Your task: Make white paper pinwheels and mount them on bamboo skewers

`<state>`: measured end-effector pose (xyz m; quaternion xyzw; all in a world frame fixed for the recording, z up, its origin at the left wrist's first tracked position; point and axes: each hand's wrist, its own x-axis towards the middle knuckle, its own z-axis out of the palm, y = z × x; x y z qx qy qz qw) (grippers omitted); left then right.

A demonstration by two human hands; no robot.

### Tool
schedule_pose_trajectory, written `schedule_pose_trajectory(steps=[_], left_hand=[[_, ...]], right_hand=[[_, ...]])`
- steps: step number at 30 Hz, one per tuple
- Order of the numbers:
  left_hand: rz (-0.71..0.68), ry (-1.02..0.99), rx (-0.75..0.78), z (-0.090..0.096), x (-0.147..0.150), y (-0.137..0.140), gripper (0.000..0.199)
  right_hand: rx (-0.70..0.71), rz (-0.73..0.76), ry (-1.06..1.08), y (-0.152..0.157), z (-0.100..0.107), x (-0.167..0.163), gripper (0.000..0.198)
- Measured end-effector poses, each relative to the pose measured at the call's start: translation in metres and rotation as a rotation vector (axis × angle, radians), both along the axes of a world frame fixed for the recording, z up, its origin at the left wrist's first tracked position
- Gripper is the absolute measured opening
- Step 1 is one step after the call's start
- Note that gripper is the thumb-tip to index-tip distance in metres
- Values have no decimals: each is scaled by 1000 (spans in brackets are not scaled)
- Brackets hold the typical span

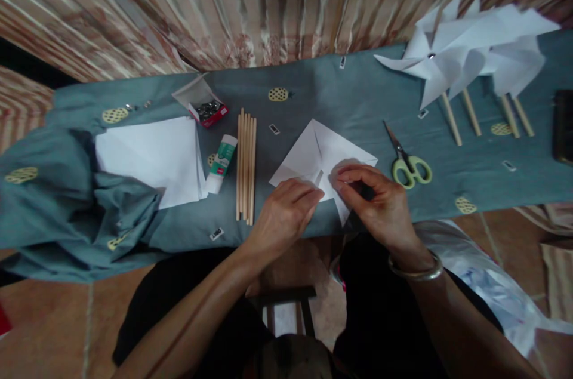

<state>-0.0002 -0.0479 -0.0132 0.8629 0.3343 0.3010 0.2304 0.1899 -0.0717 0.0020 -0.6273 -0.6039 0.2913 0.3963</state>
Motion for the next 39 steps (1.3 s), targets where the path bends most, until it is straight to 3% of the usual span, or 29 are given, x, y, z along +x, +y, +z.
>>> schedule_pose_trajectory(steps=[12,39], left_hand=[[-8,8,-56,2,1,5,18],[3,80,-116,4,4,13,20]], right_hand=[[117,26,-227,-2,1,-2,17],[229,88,-371,-6,-7,-5,29]])
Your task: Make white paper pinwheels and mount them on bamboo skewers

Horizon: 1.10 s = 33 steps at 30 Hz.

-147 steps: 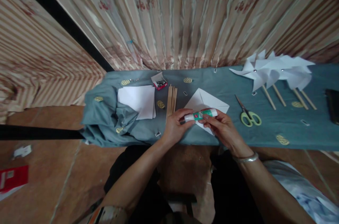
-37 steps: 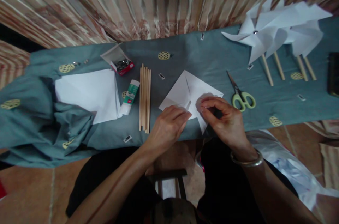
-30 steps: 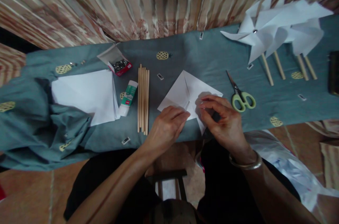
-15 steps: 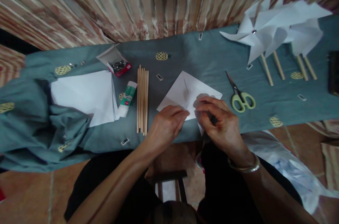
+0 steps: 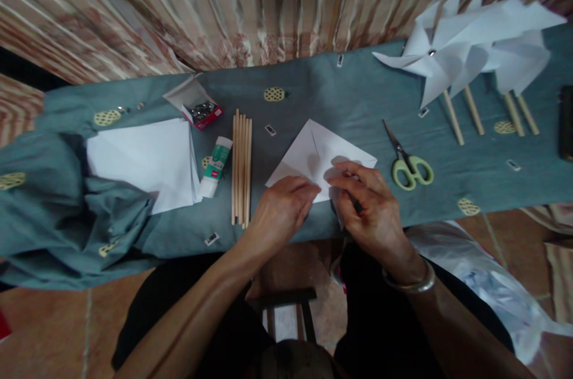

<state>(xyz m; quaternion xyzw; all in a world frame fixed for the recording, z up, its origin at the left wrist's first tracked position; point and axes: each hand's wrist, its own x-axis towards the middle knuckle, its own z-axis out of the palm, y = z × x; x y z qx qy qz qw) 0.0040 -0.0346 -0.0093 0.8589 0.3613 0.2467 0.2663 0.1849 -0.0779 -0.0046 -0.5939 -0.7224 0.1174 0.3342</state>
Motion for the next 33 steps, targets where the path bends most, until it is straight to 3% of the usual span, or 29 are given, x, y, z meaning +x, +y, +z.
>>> schedule_pose_trajectory(steps=[14,33], left_hand=[[-8,7,-41,1,1,2,22],[19,-27,-31,6,-1,-5,18]], right_hand=[[-9,77,-142,0,-5,-2,45],[3,36,-197,-5,-13,-14,41]])
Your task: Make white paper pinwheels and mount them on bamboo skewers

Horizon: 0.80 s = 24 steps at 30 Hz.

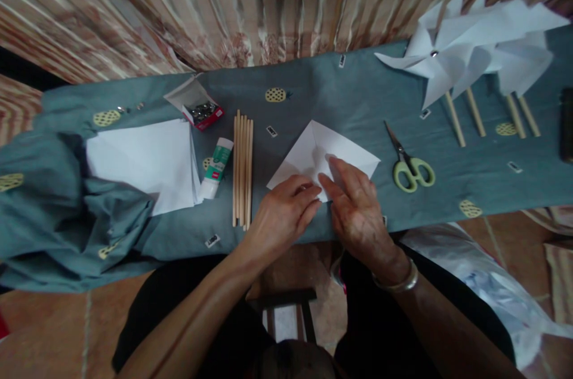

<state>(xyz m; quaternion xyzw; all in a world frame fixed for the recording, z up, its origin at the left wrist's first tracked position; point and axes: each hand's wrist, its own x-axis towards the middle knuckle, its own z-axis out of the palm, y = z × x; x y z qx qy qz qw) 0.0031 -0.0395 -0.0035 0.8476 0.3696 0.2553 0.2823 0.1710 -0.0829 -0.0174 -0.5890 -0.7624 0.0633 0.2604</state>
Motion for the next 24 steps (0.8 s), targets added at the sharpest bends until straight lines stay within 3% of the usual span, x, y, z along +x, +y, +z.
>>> schedule_pose_trajectory(steps=[11,17,24], left_hand=[[1,47,78,-6,-1,-3,19],[-8,63,93,-4,-1,-3,20],[-27,87,145,1,-10,5,21]], right_hand=[[-52,15,103,7,14,17,46],[-25,-172,-13,23,15,41,46],[-35,-249,27,22,20,51,46]])
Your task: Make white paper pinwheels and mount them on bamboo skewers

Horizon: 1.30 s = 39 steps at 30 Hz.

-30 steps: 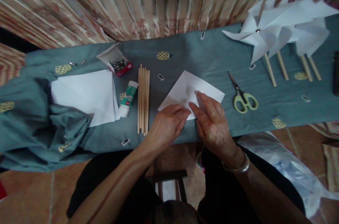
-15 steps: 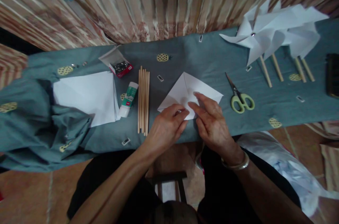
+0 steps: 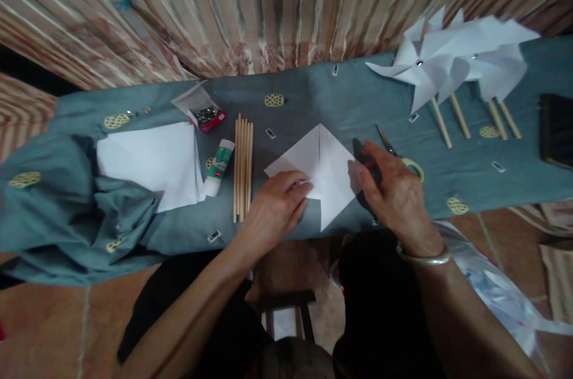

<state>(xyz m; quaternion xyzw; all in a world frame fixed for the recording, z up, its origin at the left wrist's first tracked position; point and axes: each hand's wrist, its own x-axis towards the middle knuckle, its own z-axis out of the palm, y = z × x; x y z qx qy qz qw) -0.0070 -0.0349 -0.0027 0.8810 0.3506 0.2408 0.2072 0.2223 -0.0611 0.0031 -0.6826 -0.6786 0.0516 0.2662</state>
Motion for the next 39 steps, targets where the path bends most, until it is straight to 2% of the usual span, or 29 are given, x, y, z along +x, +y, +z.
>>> schedule_pose_trajectory(steps=[7,11,15,19,22,26,30,35,39], left_hand=[[64,37,69,2,-14,15,35],[92,24,96,9,-10,3,40],[-59,65,99,12,4,-18,23],[-79,183,101,7,15,-27,15],[-75,188,143,4,16,-28,11],[-77,138,162,5,13,-27,11],[-22,25,76,5,9,-27,17],[-37,-42,-5,4,5,-29,17],[-62,-21,-23,4,5,-30,16]], right_hand=[[-213,-108,227,-8,5,-2,48],[-192,-111,205,-12,7,-6,41],[-129,-85,177,-18,11,-9,22],[-89,9,179,-21,10,-13,18],[-72,93,190,-21,7,-14,22],[-123,143,288,-20,5,-8,27],[-225,265,490,-19,6,1,30],[-311,424,654,-18,11,6,17],[-320,406,705,-16,10,1,7]])
